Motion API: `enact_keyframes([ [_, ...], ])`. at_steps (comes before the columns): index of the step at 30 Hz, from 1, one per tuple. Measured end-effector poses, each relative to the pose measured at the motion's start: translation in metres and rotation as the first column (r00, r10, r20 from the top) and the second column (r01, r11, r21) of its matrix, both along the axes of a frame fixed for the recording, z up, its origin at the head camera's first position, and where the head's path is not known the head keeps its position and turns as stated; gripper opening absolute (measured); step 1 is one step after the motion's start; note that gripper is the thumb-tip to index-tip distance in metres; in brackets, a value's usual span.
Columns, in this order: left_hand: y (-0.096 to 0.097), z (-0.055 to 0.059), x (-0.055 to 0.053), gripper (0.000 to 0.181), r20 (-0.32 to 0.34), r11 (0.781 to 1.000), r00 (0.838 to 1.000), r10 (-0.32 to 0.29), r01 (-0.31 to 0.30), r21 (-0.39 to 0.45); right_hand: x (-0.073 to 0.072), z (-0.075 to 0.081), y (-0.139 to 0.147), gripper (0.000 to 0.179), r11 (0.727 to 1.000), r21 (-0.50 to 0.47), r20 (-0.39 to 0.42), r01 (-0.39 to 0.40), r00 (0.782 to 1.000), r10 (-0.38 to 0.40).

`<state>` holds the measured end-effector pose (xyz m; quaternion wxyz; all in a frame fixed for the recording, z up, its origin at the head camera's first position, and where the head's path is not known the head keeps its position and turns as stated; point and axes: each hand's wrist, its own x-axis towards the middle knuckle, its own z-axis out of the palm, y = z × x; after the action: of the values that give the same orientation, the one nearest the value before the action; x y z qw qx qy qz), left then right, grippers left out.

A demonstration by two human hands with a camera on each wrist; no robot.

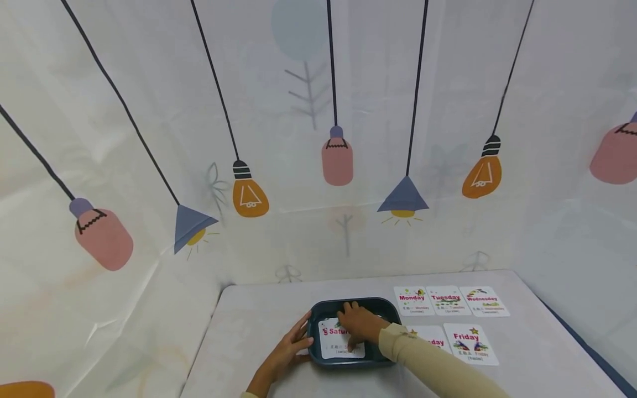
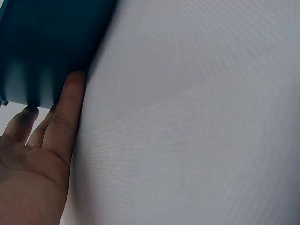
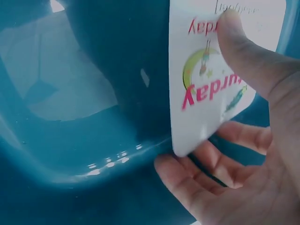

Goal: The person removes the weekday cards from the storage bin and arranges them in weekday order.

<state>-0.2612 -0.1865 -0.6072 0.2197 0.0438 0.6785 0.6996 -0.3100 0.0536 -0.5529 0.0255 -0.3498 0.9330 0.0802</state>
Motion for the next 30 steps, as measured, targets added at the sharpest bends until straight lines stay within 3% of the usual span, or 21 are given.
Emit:
enact_keyframes([
  [4, 0.001, 0.001, -0.001, 0.071, 0.006, 1.000, 1.000, 0.008, -0.008, -0.015, 0.000, 0.002, 0.000, 0.075, 1.000, -0.013, -0.033, -0.006, 0.999, 0.006],
  [11, 0.001, 0.000, -0.001, 0.071, 0.008, 0.999, 1.000, 0.015, -0.015, -0.030, -0.001, 0.000, -0.001, 0.075, 1.000, 0.001, 0.011, 0.021, 1.000, -0.021],
  [14, 0.002, 0.001, 0.000, 0.072, 0.011, 0.999, 1.000, 0.014, -0.014, -0.030, -0.003, -0.001, 0.001, 0.075, 0.999, -0.044, 0.055, 0.017, 0.998, -0.015],
  [16, 0.002, 0.001, 0.000, 0.072, 0.006, 1.000, 1.000, 0.008, -0.008, -0.022, -0.004, 0.001, 0.004, 0.073, 0.993, -0.112, 0.126, 0.039, 0.992, -0.024],
  [21, 0.002, 0.002, 0.000, 0.072, 0.004, 1.000, 1.000, 0.001, -0.001, 0.004, -0.008, 0.006, 0.011, 0.069, 0.944, -0.299, 0.332, 0.140, 0.943, -0.034],
  [30, 0.003, 0.000, 0.001, 0.073, 0.015, 1.000, 1.000, 0.014, -0.014, -0.003, -0.007, 0.009, 0.023, 0.065, 0.853, -0.492, 0.430, 0.176, 0.901, 0.061],
])
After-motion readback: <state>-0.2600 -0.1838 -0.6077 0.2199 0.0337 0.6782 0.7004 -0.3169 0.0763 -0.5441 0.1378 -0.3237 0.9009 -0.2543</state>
